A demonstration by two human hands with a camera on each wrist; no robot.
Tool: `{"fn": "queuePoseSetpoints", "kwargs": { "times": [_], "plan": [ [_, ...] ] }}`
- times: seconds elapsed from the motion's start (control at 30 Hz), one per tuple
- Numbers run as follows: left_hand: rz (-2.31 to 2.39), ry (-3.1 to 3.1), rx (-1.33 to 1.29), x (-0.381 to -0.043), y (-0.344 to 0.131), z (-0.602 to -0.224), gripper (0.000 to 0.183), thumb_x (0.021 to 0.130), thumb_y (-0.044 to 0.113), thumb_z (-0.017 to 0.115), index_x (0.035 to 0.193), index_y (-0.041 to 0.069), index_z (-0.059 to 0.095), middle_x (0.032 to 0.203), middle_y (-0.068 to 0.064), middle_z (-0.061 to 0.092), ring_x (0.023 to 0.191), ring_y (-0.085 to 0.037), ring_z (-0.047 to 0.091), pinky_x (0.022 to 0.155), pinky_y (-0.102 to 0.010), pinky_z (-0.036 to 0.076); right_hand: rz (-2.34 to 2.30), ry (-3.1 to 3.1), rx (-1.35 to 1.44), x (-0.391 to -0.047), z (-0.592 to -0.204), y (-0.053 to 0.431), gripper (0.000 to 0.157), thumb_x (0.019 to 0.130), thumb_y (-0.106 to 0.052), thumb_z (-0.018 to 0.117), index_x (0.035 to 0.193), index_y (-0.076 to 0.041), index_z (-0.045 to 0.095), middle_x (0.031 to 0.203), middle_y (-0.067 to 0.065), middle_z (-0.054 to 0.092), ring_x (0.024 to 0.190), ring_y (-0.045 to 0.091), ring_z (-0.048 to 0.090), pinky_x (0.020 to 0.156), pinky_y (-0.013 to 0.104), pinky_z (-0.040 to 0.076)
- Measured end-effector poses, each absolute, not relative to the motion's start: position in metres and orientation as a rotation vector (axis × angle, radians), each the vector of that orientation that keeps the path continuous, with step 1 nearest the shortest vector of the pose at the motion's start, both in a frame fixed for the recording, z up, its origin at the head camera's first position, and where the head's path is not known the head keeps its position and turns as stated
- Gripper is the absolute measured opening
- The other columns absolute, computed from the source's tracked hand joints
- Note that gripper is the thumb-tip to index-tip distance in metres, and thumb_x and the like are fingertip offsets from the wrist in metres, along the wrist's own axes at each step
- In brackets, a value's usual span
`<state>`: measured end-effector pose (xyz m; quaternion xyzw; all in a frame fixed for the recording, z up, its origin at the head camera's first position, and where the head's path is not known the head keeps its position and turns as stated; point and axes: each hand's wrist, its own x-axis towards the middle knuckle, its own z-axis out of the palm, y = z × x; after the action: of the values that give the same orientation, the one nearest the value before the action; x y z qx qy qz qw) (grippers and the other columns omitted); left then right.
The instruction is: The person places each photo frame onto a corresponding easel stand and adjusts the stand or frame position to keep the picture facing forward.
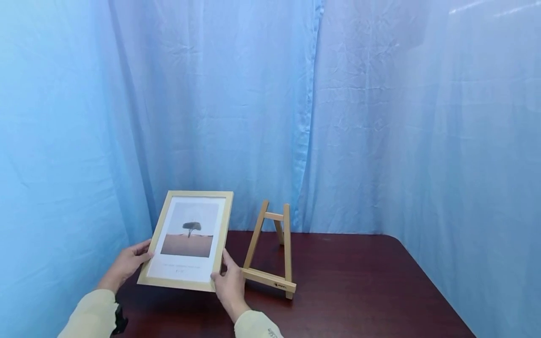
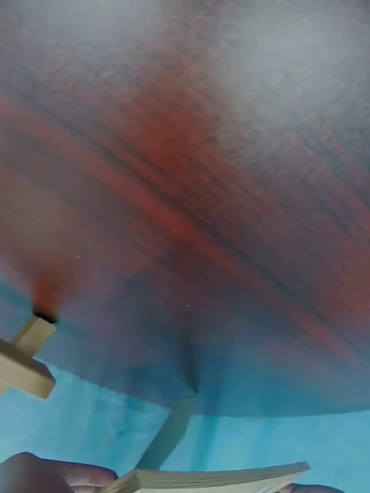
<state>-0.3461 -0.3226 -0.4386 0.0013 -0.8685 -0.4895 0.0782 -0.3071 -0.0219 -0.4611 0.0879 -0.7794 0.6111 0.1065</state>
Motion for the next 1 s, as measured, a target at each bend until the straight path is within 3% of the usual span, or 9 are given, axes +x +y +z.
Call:
{"fn": "queuePoseSetpoints", "kwargs": {
  "times": [0.37, 0.77, 1.0],
  "plan": [
    [-1.522, -2.543, -0.055, -0.348, -0.313, -0.424, 0.054, 0.103, 0.008, 0.052, 0.151, -0.007, 0.030, 0.140, -0.034, 0.046, 0.128, -0.046, 0.045, 0.105, -0.055, 0.040, 1.779, -2.258, 0.297, -0.311, -0.447, -0.010, 0.067, 0.087, 0.003, 0.071, 0.147, -0.016, 0.050, 0.130, 0.018, 0.061, 0.078, 0.010, 0.063, 0.061, 0.025, 0.054],
    [-1.612, -2.429, -0.071, -0.355, -0.301, -0.412, 0.058, 0.100, 0.005, 0.057, 0.152, 0.000, 0.033, 0.140, -0.031, 0.048, 0.126, -0.039, 0.048, 0.093, -0.027, 0.048, 1.752, -2.232, 0.299, -0.319, -0.434, 0.004, 0.067, 0.089, 0.005, 0.068, 0.147, -0.021, 0.050, 0.132, 0.016, 0.061, 0.084, 0.014, 0.065, 0.065, 0.026, 0.055],
    [-1.635, -2.375, -0.095, -0.360, -0.290, -0.403, 0.058, 0.100, 0.007, 0.059, 0.153, 0.004, 0.036, 0.139, -0.029, 0.050, 0.123, -0.036, 0.051, 0.088, -0.023, 0.049, 1.732, -2.201, 0.289, -0.323, -0.427, 0.016, 0.066, 0.090, 0.005, 0.067, 0.146, -0.025, 0.052, 0.130, 0.014, 0.062, 0.089, 0.019, 0.066, 0.064, 0.027, 0.056]
  ]
}}
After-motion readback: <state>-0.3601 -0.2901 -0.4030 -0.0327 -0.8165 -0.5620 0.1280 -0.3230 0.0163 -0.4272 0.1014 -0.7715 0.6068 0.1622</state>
